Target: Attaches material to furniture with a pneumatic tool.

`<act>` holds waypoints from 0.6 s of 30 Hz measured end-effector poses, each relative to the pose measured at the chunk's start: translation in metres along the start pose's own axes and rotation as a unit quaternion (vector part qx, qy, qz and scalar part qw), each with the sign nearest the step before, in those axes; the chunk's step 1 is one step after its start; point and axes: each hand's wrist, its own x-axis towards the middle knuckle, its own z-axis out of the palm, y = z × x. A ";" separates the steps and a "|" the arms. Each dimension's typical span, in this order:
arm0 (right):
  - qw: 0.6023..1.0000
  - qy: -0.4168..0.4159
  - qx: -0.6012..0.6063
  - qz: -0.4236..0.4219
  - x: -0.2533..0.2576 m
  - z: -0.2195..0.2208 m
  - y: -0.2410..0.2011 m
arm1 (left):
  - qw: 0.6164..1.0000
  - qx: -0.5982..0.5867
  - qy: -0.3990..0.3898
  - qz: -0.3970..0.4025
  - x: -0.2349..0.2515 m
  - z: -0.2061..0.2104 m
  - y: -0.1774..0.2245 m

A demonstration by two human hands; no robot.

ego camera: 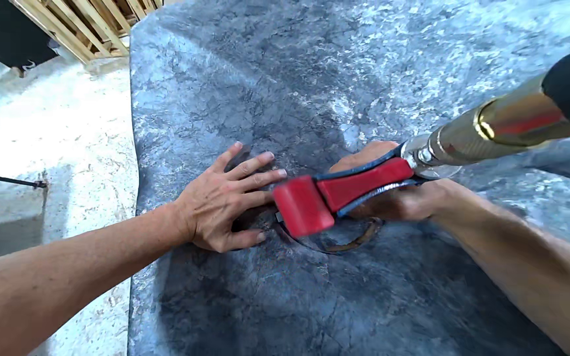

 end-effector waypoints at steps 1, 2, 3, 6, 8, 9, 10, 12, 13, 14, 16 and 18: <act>1.000 0.024 -0.004 0.011 -0.003 0.003 -0.003 | 1.000 0.005 0.005 -0.009 -0.001 0.002 0.001; 0.999 0.043 -0.006 0.016 -0.005 0.007 -0.006 | 1.000 0.009 0.010 -0.015 -0.001 0.004 0.002; 0.998 0.055 -0.005 0.020 -0.008 0.010 -0.007 | 1.000 0.010 0.014 -0.020 0.000 0.005 0.002; 0.998 0.065 -0.011 0.008 -0.008 0.015 -0.006 | 0.999 0.009 0.011 -0.030 0.000 0.005 0.000; 0.998 0.063 -0.011 0.007 -0.004 0.014 -0.005 | 1.000 0.005 0.012 -0.029 0.000 0.007 -0.001; 0.998 0.063 -0.011 0.009 -0.002 0.014 -0.004 | 1.000 0.002 0.011 -0.028 0.000 0.008 0.000; 0.998 0.059 -0.005 0.010 -0.001 0.014 -0.004 | 1.000 0.000 0.013 -0.028 0.000 0.007 0.001; 0.999 0.044 0.019 0.005 0.002 0.012 -0.002 | 1.000 0.004 -0.001 -0.030 0.002 0.004 0.001; 0.999 0.041 0.020 0.007 0.003 0.013 -0.002 | 0.999 0.011 -0.007 -0.031 0.002 0.004 0.000; 0.999 0.043 0.013 0.009 0.005 0.014 -0.002 | 0.999 0.012 -0.003 -0.032 0.002 0.006 -0.002; 0.998 0.052 0.013 0.022 0.005 0.017 -0.001 | 0.999 0.012 0.004 -0.031 0.001 0.011 -0.003; 0.997 0.058 0.031 0.046 0.005 0.015 -0.003 | 0.999 0.012 0.019 -0.023 0.002 0.013 -0.004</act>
